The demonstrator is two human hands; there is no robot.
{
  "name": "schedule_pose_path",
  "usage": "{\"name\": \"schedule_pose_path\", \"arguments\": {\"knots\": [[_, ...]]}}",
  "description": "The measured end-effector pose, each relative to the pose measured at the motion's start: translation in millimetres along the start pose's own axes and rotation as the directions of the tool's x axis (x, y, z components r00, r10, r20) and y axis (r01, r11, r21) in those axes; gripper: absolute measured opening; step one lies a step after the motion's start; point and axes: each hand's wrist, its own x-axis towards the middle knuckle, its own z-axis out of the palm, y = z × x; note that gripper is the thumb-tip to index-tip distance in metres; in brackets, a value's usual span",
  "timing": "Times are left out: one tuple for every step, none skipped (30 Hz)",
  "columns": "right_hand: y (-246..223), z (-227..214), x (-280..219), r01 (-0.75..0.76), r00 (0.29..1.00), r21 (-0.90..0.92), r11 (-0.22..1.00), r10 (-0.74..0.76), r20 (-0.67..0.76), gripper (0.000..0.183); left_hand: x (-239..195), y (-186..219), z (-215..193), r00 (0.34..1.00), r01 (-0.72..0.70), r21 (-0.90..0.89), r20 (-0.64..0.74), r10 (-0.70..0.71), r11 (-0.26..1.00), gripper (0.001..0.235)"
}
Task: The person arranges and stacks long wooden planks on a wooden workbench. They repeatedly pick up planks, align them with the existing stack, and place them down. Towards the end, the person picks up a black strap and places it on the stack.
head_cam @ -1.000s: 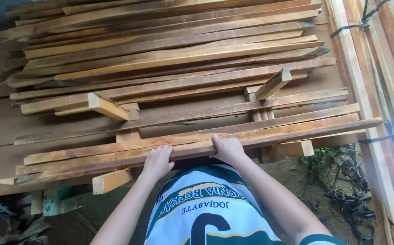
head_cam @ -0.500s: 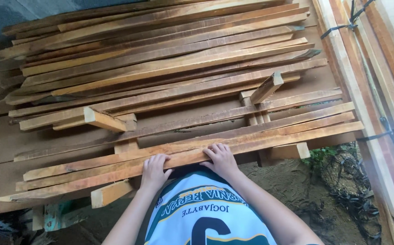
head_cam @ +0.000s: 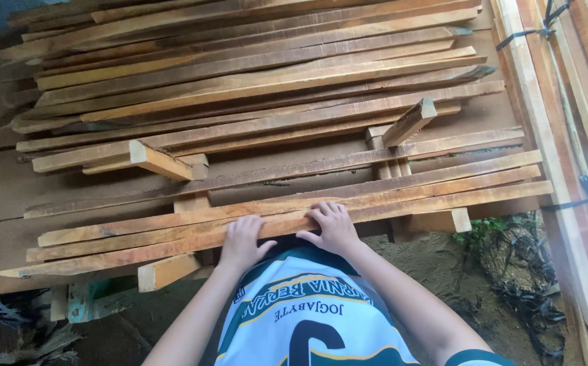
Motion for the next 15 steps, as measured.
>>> {"name": "schedule_pose_path", "arguments": {"knots": [[-2.4, -3.1, 6.6, 0.004, 1.000, -0.003, 1.000, -0.004, -0.003, 0.055, 5.7, 2.8, 6.4, 1.000, 0.000, 0.000, -0.006, 0.000, 1.000, 0.053], [-5.0, -6.1, 13.4, -0.044, 0.999, -0.042, 0.998, 0.045, 0.023, 0.060, 11.6, 5.5, 12.7, 0.999, -0.044, 0.004, 0.016, 0.044, 0.999, 0.053], [-8.4, -8.7, 18.6, -0.091, 0.994, -0.081, 0.993, 0.095, 0.050, 0.066, 15.4, 8.5, 19.8, 0.996, -0.086, 0.005, 0.040, 0.085, 0.996, 0.054], [-5.5, -8.4, 28.5, -0.086, 0.995, -0.082, 0.993, 0.091, 0.050, 0.066, 19.3, 8.8, 28.1, 0.996, -0.083, 0.004, 0.037, 0.083, 0.997, 0.054], [-3.6, -7.2, 37.4, -0.134, 0.976, -0.103, 0.986, 0.149, 0.156, 0.065, 21.5, 8.8, 36.6, 0.995, -0.099, 0.001, 0.008, 0.099, 0.995, 0.052], [-1.5, -6.0, 46.3, -0.179, 0.944, -0.129, 0.975, 0.207, 0.258, 0.065, 23.8, 9.0, 45.2, 0.993, -0.115, -0.001, -0.020, 0.115, 0.993, 0.052], [0.5, -4.8, 54.1, -0.175, 0.945, -0.127, 0.976, 0.203, 0.258, 0.065, 21.4, 10.6, 48.4, 0.994, -0.111, 0.000, -0.022, 0.111, 0.994, 0.052], [2.6, -3.8, 62.1, -0.186, 0.900, -0.171, 0.967, 0.238, 0.366, 0.071, 19.2, 12.4, 51.5, 0.988, -0.133, 0.031, -0.079, 0.135, 0.991, 0.051], [3.9, -2.5, 72.1, -0.194, 0.842, -0.214, 0.957, 0.275, 0.464, 0.080, 18.3, 12.0, 52.9, 0.977, -0.154, 0.067, -0.135, 0.162, 0.986, 0.051], [0.2, -5.8, 80.6, -0.192, 0.845, -0.211, 0.959, 0.271, 0.461, 0.080, 18.7, 11.0, 51.4, 0.977, -0.153, 0.073, -0.137, 0.162, 0.986, 0.051], [-2.6, -9.0, 84.6, -0.194, 0.824, -0.222, 0.956, 0.282, 0.492, 0.079, 16.6, 12.8, 52.7, 0.977, -0.140, 0.049, -0.153, 0.146, 0.989, 0.048], [-5.3, -11.9, 88.7, -0.195, 0.801, -0.234, 0.952, 0.292, 0.522, 0.080, 14.6, 14.5, 54.2, 0.977, -0.128, 0.025, -0.170, 0.130, 0.992, 0.046], [-5.6, -13.6, 91.7, -0.194, 0.801, -0.234, 0.953, 0.291, 0.523, 0.080, 15.3, 15.0, 54.3, 0.977, -0.126, 0.025, -0.170, 0.129, 0.992, 0.046], [-6.0, -15.2, 94.8, -0.212, 0.772, -0.239, 0.948, 0.312, 0.554, 0.082, 15.8, 15.3, 54.2, 0.980, -0.114, 0.007, -0.166, 0.114, 0.993, 0.046], [-7.0, -16.2, 97.5, -0.229, 0.740, -0.245, 0.942, 0.332, 0.585, 0.084, 15.4, 15.5, 54.6, 0.982, -0.100, -0.012, -0.161, 0.097, 0.995, 0.047]]}}
